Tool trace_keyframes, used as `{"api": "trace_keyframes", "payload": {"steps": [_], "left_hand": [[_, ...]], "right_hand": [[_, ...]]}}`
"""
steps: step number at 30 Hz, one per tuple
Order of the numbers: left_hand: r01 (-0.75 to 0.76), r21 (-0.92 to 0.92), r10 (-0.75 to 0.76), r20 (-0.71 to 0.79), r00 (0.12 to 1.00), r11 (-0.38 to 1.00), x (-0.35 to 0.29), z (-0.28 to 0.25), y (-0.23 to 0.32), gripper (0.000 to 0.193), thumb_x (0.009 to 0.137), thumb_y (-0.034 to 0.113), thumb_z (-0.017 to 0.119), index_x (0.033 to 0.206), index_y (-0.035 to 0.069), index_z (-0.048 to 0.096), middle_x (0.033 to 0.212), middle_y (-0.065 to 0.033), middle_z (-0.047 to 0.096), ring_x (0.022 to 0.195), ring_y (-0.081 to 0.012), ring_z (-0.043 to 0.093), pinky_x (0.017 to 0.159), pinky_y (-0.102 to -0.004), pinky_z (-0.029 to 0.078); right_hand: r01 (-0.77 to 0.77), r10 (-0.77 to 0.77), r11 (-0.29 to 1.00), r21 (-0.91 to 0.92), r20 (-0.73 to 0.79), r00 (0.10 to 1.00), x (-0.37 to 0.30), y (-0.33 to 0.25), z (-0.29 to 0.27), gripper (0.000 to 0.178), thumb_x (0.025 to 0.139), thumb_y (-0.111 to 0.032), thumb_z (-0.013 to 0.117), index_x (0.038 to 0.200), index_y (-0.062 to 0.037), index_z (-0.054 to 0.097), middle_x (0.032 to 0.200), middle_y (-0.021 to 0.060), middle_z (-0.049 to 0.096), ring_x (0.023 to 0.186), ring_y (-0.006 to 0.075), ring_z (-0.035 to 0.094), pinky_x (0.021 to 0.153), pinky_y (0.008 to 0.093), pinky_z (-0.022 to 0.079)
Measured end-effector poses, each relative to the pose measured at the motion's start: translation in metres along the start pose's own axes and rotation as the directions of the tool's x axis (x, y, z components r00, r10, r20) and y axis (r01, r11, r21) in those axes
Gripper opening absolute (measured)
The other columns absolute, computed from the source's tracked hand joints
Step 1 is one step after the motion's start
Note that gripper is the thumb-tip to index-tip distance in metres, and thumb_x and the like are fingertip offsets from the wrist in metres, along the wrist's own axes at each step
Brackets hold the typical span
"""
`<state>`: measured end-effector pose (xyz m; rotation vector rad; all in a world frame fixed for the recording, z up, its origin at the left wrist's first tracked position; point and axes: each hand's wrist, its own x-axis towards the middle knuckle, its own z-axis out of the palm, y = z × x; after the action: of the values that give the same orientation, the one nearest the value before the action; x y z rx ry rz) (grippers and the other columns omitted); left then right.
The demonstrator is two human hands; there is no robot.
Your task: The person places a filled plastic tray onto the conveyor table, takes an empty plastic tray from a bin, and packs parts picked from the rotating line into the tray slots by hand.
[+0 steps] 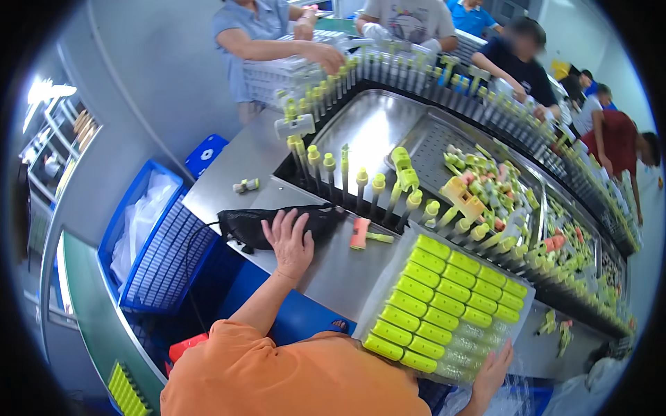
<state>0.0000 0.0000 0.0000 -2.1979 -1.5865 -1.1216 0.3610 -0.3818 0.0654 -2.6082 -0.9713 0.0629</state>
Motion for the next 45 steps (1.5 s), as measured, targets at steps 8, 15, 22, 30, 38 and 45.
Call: {"api": "trace_keyframes", "payload": {"steps": [8, 15, 22, 30, 38, 45], "left_hand": [[-0.105, -0.145, 0.12, 0.098, 0.988, 0.984, -0.003, 0.0, -0.016, 0.042, 0.078, 0.021, 0.066, 0.118, 0.01, 0.06, 0.125, -0.0107, 0.057, 0.123, -0.0299, 0.048, 0.106, -0.0506, 0.03], [-0.124, -0.219, 0.15, 0.104, 0.983, 0.968, -0.011, -0.008, -0.019, 0.041, 0.079, 0.018, 0.065, 0.118, 0.009, 0.059, 0.126, -0.0104, 0.056, 0.124, -0.0279, 0.048, 0.106, -0.0478, 0.031], [-0.234, -0.371, 0.316, 0.175, 0.933, 0.899, -0.022, -0.019, -0.019, 0.047, 0.071, 0.015, 0.067, 0.117, 0.011, 0.057, 0.131, -0.0124, 0.05, 0.127, -0.0309, 0.044, 0.11, -0.0512, 0.027], [-0.284, -0.362, 0.367, 0.185, 0.912, 0.888, -0.037, -0.015, -0.033, 0.04, 0.071, 0.016, 0.067, 0.111, 0.009, 0.062, 0.131, -0.0131, 0.051, 0.132, -0.0307, 0.04, 0.115, -0.0526, 0.021], [-0.296, -0.362, 0.385, 0.203, 0.9, 0.884, -0.041, -0.016, -0.038, 0.032, 0.072, 0.016, 0.065, 0.103, 0.009, 0.065, 0.133, -0.0125, 0.05, 0.134, -0.0299, 0.038, 0.116, -0.0525, 0.018], [-0.274, -0.402, 0.382, 0.218, 0.898, 0.874, -0.037, -0.018, -0.04, 0.029, 0.071, 0.016, 0.063, 0.098, 0.007, 0.065, 0.131, -0.0149, 0.051, 0.131, -0.0327, 0.041, 0.114, -0.0542, 0.021]], "right_hand": [[0.078, -0.079, 0.996, -0.039, -0.031, 0.996, 0.007, 0.032, 0.019, 0.049, 0.101, -0.022, 0.038, 0.145, -0.0007, 0.031, 0.141, 0.0266, 0.038, 0.129, 0.0422, 0.038, 0.107, 0.0427, 0.032], [0.267, -0.293, 0.944, -0.193, -0.116, 0.949, 0.001, 0.021, 0.003, 0.055, 0.097, -0.033, 0.05, 0.137, 0.0052, 0.042, 0.126, 0.0331, 0.051, 0.116, 0.048, 0.048, 0.1, 0.05, 0.039], [0.297, -0.317, 0.935, -0.194, -0.077, 0.945, 0.015, 0.061, 0.012, 0.053, 0.098, -0.028, 0.045, 0.137, 0.0068, 0.039, 0.131, 0.0349, 0.045, 0.121, 0.048, 0.043, 0.104, 0.0488, 0.036], [0.197, -0.19, 0.963, -0.184, 0.054, 0.98, 0.016, 0.013, -0.008, 0.052, 0.099, -0.028, 0.044, 0.137, 0.007, 0.039, 0.129, 0.0355, 0.046, 0.118, 0.0491, 0.044, 0.101, 0.0502, 0.037], [0.301, -0.305, 0.935, -0.189, 0.004, 0.952, 0.023, 0.069, 0.008, 0.053, 0.099, -0.027, 0.045, 0.143, 0.0014, 0.034, 0.138, 0.0297, 0.042, 0.122, 0.0484, 0.042, 0.104, 0.0504, 0.035], [0.184, -0.19, 0.975, -0.127, -0.035, 0.981, 0.017, 0.046, 0.013, 0.05, 0.101, -0.023, 0.037, 0.144, 0.0017, 0.032, 0.14, 0.0274, 0.04, 0.13, 0.0432, 0.037, 0.108, 0.0443, 0.03]]}}
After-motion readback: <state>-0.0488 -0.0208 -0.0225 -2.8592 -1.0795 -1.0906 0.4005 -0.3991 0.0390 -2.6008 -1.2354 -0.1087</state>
